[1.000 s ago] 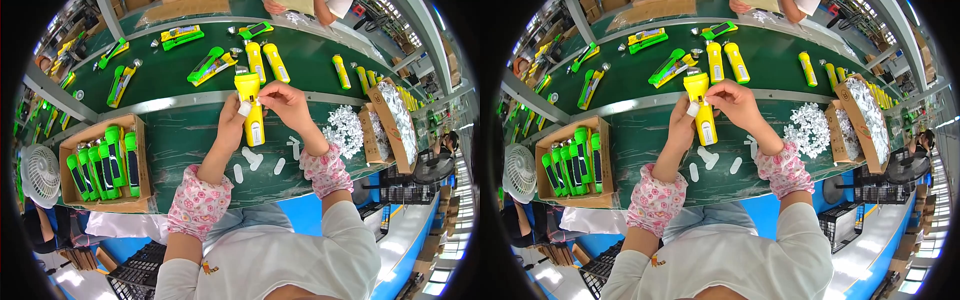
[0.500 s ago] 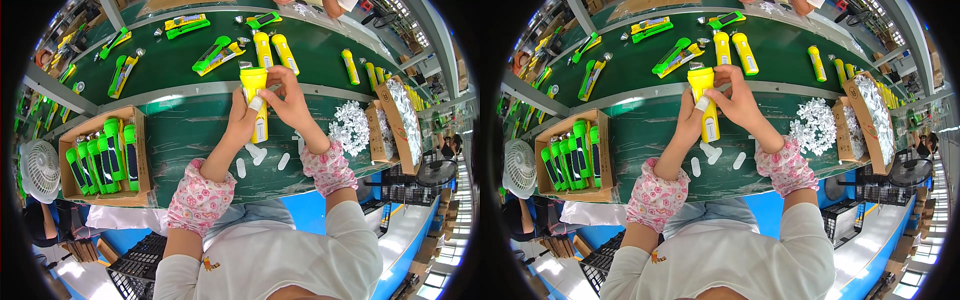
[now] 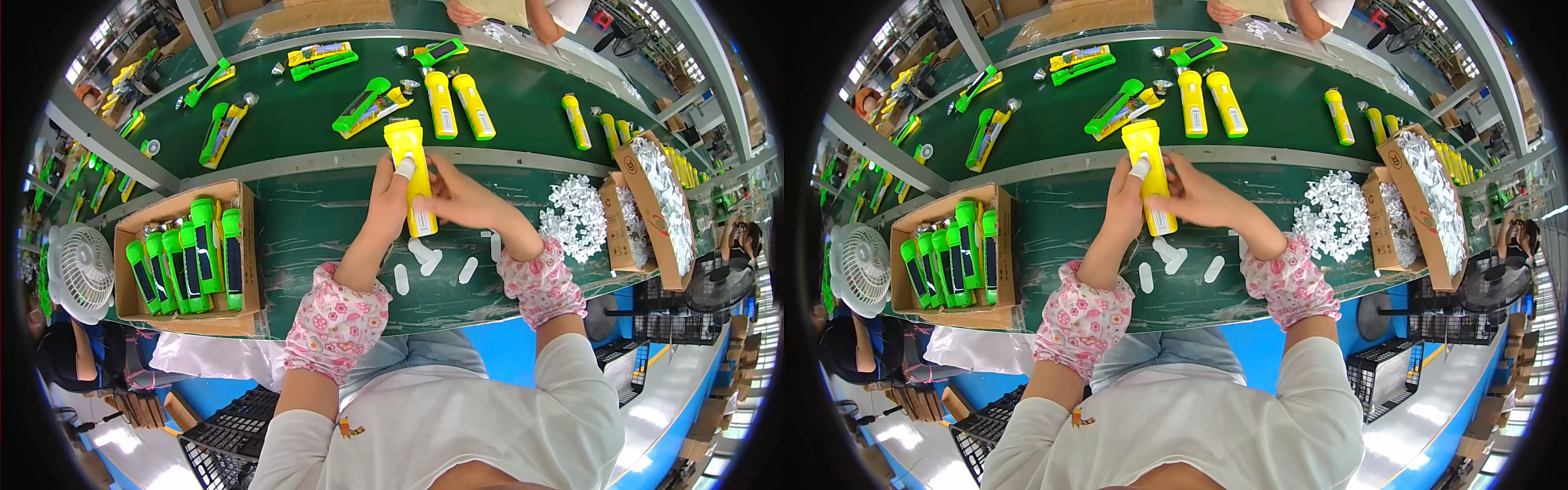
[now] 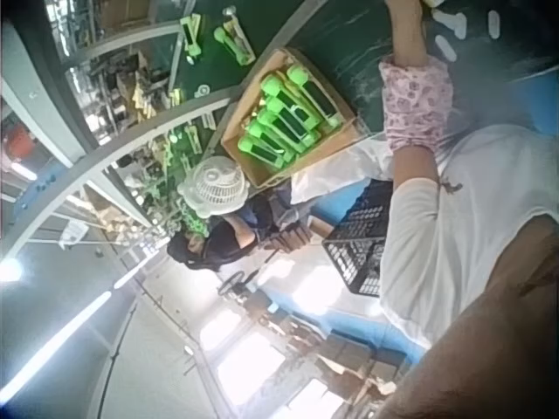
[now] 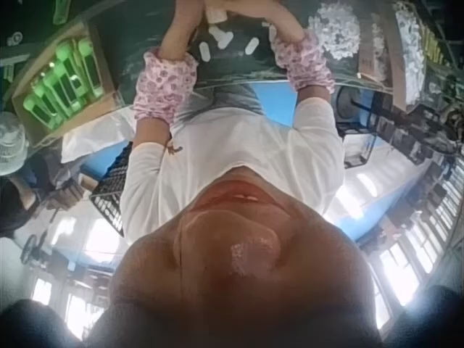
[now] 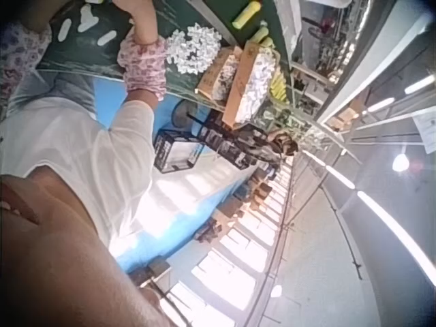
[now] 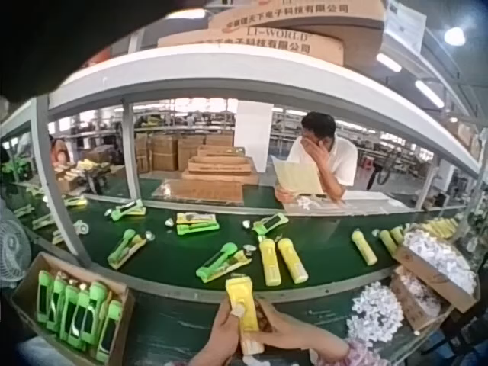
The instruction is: Assembling solar-powered flashlights on a factory conveyor belt by applying protective films and components.
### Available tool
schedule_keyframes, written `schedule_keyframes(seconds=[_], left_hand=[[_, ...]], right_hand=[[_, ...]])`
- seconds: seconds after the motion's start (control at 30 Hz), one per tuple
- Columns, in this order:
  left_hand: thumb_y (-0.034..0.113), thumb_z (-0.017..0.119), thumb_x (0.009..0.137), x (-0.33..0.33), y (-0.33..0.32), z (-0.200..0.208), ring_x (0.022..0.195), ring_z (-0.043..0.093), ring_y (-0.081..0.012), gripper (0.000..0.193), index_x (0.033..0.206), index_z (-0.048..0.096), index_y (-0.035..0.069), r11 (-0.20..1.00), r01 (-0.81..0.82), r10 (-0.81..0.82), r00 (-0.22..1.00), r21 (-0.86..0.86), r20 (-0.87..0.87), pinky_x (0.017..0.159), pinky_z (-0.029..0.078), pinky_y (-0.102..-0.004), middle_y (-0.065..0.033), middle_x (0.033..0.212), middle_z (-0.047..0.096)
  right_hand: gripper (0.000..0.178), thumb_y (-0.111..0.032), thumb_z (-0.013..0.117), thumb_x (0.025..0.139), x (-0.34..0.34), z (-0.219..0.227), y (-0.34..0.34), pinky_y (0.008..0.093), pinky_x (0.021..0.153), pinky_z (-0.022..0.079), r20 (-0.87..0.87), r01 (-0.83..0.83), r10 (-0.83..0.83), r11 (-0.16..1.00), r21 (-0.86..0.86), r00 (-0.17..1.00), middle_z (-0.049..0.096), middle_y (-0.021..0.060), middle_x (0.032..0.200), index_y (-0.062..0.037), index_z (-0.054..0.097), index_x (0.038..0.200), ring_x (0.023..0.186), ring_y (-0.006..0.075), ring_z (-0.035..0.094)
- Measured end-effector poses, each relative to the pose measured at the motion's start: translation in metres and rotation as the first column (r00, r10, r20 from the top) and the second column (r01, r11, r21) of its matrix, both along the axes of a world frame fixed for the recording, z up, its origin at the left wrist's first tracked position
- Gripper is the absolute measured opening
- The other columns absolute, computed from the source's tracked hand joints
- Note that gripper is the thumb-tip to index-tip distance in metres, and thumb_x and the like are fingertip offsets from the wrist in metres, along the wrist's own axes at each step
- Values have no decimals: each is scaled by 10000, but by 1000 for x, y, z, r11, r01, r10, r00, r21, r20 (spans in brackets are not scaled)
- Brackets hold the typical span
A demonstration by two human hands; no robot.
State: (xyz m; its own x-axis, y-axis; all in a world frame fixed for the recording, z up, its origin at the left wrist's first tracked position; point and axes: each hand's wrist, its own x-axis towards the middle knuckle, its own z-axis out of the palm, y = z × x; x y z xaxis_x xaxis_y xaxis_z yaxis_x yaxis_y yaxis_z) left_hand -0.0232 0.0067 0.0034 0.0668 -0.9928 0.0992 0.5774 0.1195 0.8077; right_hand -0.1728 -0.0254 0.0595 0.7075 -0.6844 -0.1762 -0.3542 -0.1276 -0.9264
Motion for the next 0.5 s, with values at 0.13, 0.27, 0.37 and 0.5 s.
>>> schedule_keyframes(seconds=[0.13, 0.27, 0.37, 0.5], left_hand=[[252, 464, 1003, -10, -10, 11, 936, 609, -180, 339, 1247, 413, 22, 997, 82, -82, 997, 9, -13, 814, 512, -329, -112, 1089, 589], [220, 598, 911, 16, -75, 16, 995, 607, -283, 334, 1153, 574, -10, 954, -98, 258, 752, -283, 607, 862, 486, -352, -166, 1095, 619], [354, 771, 733, 68, -132, 33, 1080, 584, -353, 602, 1164, 547, -3, 851, -355, 347, -172, -387, 922, 911, 484, -428, -217, 1121, 604], [402, 819, 623, 113, -189, -2, 1145, 564, -366, 794, 1222, 498, -8, 969, -198, -204, -306, 147, 930, 942, 484, -420, -230, 1223, 574]], right_hand=[[823, -193, 714, 851, -8, -14, -5, 279, 616, 522, 185, 39, -27, 997, -62, 982, 565, 122, 1085, -33, 177, 1453, 841, 143, 598], [762, -216, 701, 864, -44, -2, -53, 283, 544, 514, 67, 214, -206, 961, -174, 976, 626, 122, 906, -33, 230, 1435, 697, 172, 628], [757, -276, 720, 846, -106, -14, -128, 289, 473, 507, 1, 527, -568, 764, -371, 823, 659, 130, 856, -25, 292, 1418, 628, 169, 634], [653, -310, 725, 815, -156, -42, -188, 376, 569, 563, -172, 570, -741, 623, -535, 649, 667, 237, 1007, -18, 463, 1337, 789, 299, 697]])
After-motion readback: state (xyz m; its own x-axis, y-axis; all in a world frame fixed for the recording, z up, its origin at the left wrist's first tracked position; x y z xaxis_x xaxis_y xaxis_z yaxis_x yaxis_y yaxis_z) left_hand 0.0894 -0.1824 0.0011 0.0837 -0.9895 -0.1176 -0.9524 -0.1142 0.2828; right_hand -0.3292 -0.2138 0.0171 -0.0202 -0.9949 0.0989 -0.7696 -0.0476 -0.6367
